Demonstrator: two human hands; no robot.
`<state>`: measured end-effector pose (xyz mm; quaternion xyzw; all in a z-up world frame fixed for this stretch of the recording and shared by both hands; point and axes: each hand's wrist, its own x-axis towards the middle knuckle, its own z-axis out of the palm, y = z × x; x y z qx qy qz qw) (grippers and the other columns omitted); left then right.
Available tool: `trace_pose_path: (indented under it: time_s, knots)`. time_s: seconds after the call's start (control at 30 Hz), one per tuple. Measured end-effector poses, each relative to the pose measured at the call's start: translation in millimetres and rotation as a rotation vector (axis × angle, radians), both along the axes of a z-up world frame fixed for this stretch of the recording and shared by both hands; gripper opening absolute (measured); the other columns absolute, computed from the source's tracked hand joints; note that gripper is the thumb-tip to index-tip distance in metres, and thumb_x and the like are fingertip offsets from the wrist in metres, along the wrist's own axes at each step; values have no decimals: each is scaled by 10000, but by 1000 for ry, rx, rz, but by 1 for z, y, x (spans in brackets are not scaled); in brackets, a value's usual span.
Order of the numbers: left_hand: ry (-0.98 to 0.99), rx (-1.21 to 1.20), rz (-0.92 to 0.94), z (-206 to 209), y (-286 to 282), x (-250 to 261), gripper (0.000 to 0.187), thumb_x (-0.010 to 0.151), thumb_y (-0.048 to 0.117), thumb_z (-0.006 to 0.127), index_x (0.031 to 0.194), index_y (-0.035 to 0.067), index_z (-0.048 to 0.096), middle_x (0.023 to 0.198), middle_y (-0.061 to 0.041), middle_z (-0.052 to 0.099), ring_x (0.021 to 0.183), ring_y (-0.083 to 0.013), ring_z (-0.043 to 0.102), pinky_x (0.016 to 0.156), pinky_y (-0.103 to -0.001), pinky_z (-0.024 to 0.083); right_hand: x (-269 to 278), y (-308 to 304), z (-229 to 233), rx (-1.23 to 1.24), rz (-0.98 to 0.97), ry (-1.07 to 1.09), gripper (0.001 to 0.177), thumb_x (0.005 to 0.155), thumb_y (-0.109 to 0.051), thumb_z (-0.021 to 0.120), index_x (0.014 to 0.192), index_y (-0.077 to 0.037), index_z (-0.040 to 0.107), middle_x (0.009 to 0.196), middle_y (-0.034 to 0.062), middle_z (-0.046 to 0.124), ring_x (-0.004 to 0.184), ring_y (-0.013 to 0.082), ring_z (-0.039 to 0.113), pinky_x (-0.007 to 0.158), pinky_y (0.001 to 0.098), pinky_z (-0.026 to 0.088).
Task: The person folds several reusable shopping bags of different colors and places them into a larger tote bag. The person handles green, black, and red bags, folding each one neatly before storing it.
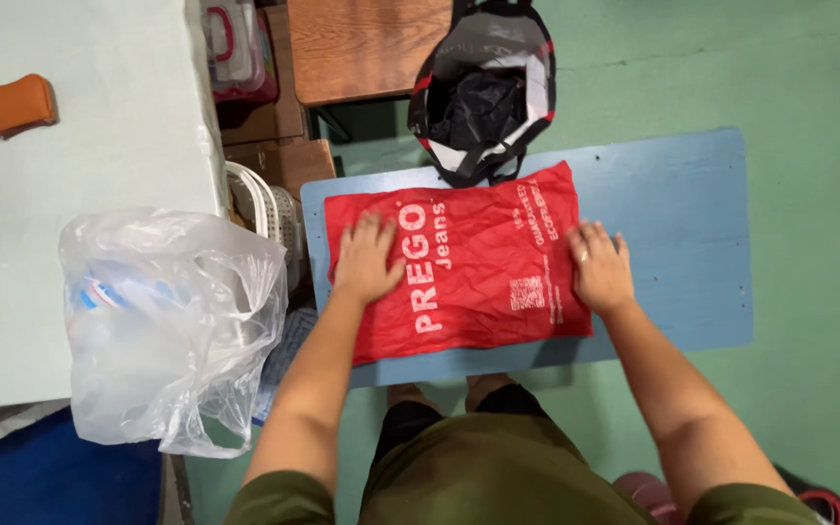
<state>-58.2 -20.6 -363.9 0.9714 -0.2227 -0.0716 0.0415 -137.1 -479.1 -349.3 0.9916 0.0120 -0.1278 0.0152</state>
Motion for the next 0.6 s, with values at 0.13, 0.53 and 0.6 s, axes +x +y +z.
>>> trace_pose_path:
  time_s: [0.13,0.53,0.6]
  knots:
    - [497,-7,-305,81,-15,-61,723,795,613,632,1270,68,628,1419,-161,517,1324,-313,474,1091,-522,374,-36,6,55,-22,402,-43,567,962,-190,597,1494,-335,465,1666,46,328,1553,266,264,1258,537,233]
    - [1003,-80,197,-37,7,-22,340,756,207,605,969,-3,767,1087,-252,731,996,-362,708,845,-443,545,-69,10,-44,531,-246,105,210,964,-52,584,1170,-23,610,1131,189,696,1131,370,603,1005,451,490]
    - [1021,-134,184,-53,27,15,339,829,288,619,983,19,756,1089,-226,734,1006,-343,711,859,-437,526,-57,-10,-90,1363,-745,128,153,1039,-74,547,1142,-14,644,984,79,684,876,158,605,793,342,513]
